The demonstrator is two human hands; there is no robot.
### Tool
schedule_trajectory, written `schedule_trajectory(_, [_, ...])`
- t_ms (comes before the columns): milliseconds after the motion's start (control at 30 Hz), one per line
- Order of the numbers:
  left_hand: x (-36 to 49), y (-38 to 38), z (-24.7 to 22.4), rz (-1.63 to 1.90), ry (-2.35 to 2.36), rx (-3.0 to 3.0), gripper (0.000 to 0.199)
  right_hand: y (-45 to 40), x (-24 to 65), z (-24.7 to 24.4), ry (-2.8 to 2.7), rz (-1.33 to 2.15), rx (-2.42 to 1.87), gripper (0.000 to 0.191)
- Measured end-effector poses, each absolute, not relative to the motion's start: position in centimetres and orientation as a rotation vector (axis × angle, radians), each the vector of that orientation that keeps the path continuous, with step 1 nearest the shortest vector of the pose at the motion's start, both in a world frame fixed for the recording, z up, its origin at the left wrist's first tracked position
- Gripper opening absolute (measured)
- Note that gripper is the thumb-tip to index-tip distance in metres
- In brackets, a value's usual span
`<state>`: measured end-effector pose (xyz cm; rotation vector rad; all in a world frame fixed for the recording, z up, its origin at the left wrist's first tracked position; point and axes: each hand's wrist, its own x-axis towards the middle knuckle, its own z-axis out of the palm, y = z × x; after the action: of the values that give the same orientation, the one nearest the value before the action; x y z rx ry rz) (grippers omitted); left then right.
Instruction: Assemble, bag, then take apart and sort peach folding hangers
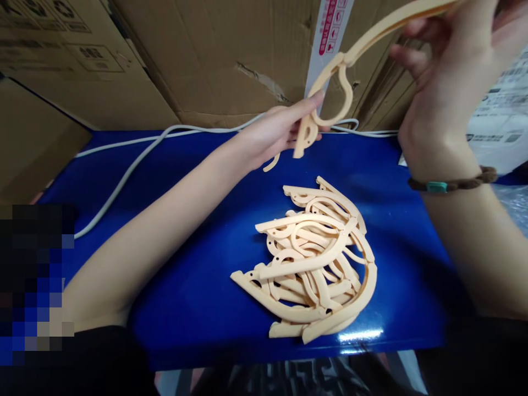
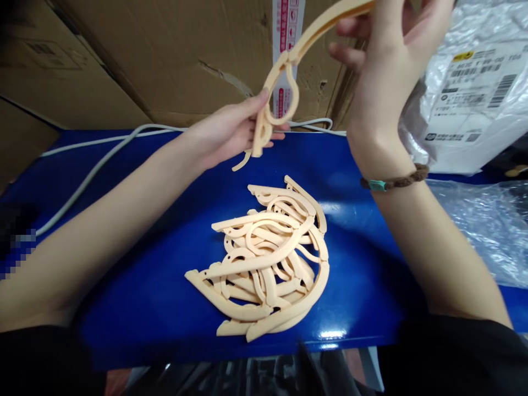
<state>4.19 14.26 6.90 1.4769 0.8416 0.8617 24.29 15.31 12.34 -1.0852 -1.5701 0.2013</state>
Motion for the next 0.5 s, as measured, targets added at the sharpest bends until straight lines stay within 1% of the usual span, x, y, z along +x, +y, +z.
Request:
schedule_trajectory(67, [3.6,14.3,7.3,0.955,0.792,1.37,0.03,14.6,24.2,12.8,-1.669,0.278,-1.086,0.013])
schedule_trajectory(100, [3.2,14.3,7.5,0.999,0.79,1.348,0.025,14.2,24.3,13.0,-1.766,0.305,-1.097,0.011])
schedule_trajectory(200, [2.5,14.2,8.0,1.07,0.863,1.335,0.018,13.4,24.5,13.6,-2.065,0.246,-1.168,0.016])
schedule_trajectory(233, [2.5,14.1,8.2,1.069,0.874,1.324,0.018,13.3,24.5,13.6,-2.132,0.17,-1.212,0.022])
schedule_trajectory(300, [3.0,13.5,8.5,1.046,0.834,1.289,0.022,13.3,24.2,13.3,-2.212,-0.088,-1.331,0.037])
schedule_trajectory(333, [3.4,13.2,8.7,1.029,0.799,1.269,0.023,13.3,24.0,12.9,-2.221,-0.234,-1.392,0.04])
schedule_trajectory(400, [4.2,12.5,9.1,1.008,0.753,1.233,0.026,13.5,23.4,12.1,-2.228,-0.448,-1.476,0.038])
schedule_trajectory(433, [4.5,12.2,9.2,1.008,0.748,1.202,0.026,13.5,23.2,11.8,-2.216,-0.493,-1.502,0.038])
schedule_trajectory(500, [4.9,11.9,9.4,1.044,0.758,1.124,0.026,13.6,22.9,11.3,-2.211,-0.492,-1.506,0.043])
